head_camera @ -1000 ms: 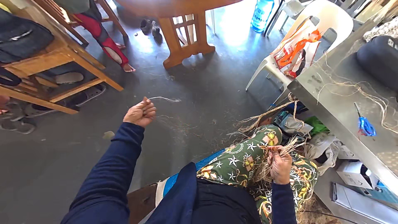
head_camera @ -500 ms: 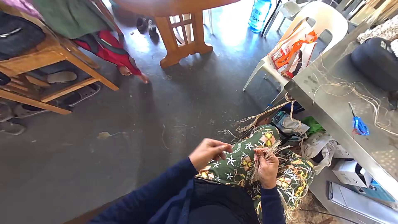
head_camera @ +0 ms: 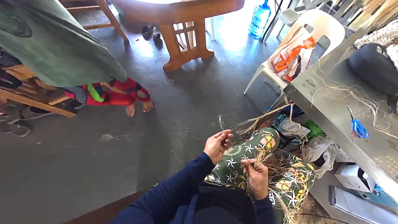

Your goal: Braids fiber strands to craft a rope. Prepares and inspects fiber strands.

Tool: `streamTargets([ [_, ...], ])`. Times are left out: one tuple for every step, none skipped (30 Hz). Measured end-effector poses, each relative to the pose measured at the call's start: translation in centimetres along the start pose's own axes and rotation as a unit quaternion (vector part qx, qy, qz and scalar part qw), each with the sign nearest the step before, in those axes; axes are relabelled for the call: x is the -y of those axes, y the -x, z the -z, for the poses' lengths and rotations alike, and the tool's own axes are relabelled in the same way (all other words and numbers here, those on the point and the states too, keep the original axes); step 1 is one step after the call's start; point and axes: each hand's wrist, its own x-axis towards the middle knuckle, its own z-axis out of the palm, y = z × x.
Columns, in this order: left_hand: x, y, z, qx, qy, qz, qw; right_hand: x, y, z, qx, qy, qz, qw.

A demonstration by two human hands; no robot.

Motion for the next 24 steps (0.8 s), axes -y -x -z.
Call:
streamTargets([
  [-0.4, -0.3, 0.2, -0.01, -0.019, -0.021, 1.0, -0.2, 0.2, 0.1, 0.007, -0.003, -0.007, 1.0],
  [-0.8, -0.6, 0.5, -0.021, -0.04, -0.042, 0.998, -0.3, 0.4, 0.3, 0.015, -0.005, -0.013, 1.0],
  [-1.1, -0.8, 0.6, -0.028, -0.062, -0.059, 0.996, -0.5, 0.7, 0.3, 0.02, -0.007, -0.018, 1.0],
  [-1.3, -0.9, 0.8, -0.034, -0.076, -0.07, 0.994, -0.6, 0.8, 0.4, 0.022, -0.008, -0.023, 0.999],
  [-1.4, -0.9, 0.8, -0.035, -0.079, -0.073, 0.994, -0.7, 1.0, 0.5, 0.02, -0.01, -0.026, 0.999],
  [-1.6, -0.9, 0.7, -0.031, -0.071, -0.069, 0.995, -0.8, 1.0, 0.5, 0.013, -0.014, -0.026, 0.999],
  [-1.7, -0.8, 0.6, -0.022, -0.054, -0.063, 0.996, -0.9, 1.0, 0.6, 0.001, -0.022, -0.027, 0.999],
  [-1.8, -0.7, 0.6, -0.008, -0.035, -0.055, 0.998, -1.0, 1.0, 0.7, -0.012, -0.032, -0.031, 0.999],
  [-2.1, -0.6, 0.6, 0.007, -0.023, -0.051, 0.998, -0.9, 0.8, 0.9, -0.026, -0.043, -0.041, 0.998],
  [-2.6, -0.7, 0.9, 0.025, -0.022, -0.055, 0.998, -0.7, 0.6, 1.2, -0.042, -0.053, -0.056, 0.996],
  [-3.3, -1.0, 1.4, 0.045, -0.032, -0.066, 0.996, -0.4, 0.3, 1.5, -0.062, -0.062, -0.076, 0.993],
  [-4.2, -1.4, 2.2, 0.061, -0.055, -0.085, 0.993, 0.1, 0.2, 1.9, -0.082, -0.069, -0.097, 0.99],
  [-5.4, -1.8, 3.1, 0.072, -0.094, -0.118, 0.986, 0.5, 0.1, 2.4, -0.102, -0.076, -0.109, 0.986],
  [-6.9, -2.0, 3.7, 0.07, -0.151, -0.172, 0.971, 0.9, 0.0, 2.9, -0.116, -0.081, -0.111, 0.984],
  [-8.5, -2.1, 4.3, 0.056, -0.229, -0.247, 0.94, 1.1, -0.1, 3.5, -0.124, -0.08, -0.105, 0.984],
  [-9.9, -2.0, 4.6, 0.031, -0.324, -0.325, 0.888, 1.2, -0.2, 3.8, -0.127, -0.073, -0.095, 0.985],
  [-11.1, -1.7, 4.6, 0.013, -0.416, -0.386, 0.823, 1.4, -0.2, 4.0, -0.127, -0.061, -0.088, 0.986],
  [-11.8, -1.1, 4.1, 0.011, -0.475, -0.42, 0.773, 1.5, -0.4, 4.0, -0.125, -0.054, -0.084, 0.987],
  [-11.9, -0.3, 3.3, 0.025, -0.507, -0.44, 0.741, 1.5, -0.5, 3.7, -0.124, -0.052, -0.084, 0.987],
  [-11.4, 0.5, 2.2, 0.056, -0.519, -0.448, 0.726, 1.6, -0.6, 3.3, -0.124, -0.054, -0.085, 0.987],
  [-10.4, 1.2, 1.1, 0.102, -0.518, -0.439, 0.727, 1.7, -0.8, 2.8, -0.123, -0.058, -0.089, 0.987],
  [-9.0, 1.8, 0.1, 0.156, -0.504, -0.409, 0.744, 1.8, -0.8, 2.4, -0.119, -0.062, -0.093, 0.986],
  [-7.4, 2.1, -0.8, 0.209, -0.478, -0.366, 0.771, 2.0, -0.9, 2.0, -0.115, -0.068, -0.102, 0.986],
  [-5.5, 2.1, -1.4, 0.252, -0.442, -0.315, 0.801, 2.3, -0.9, 1.6, -0.114, -0.081, -0.112, 0.984],
])
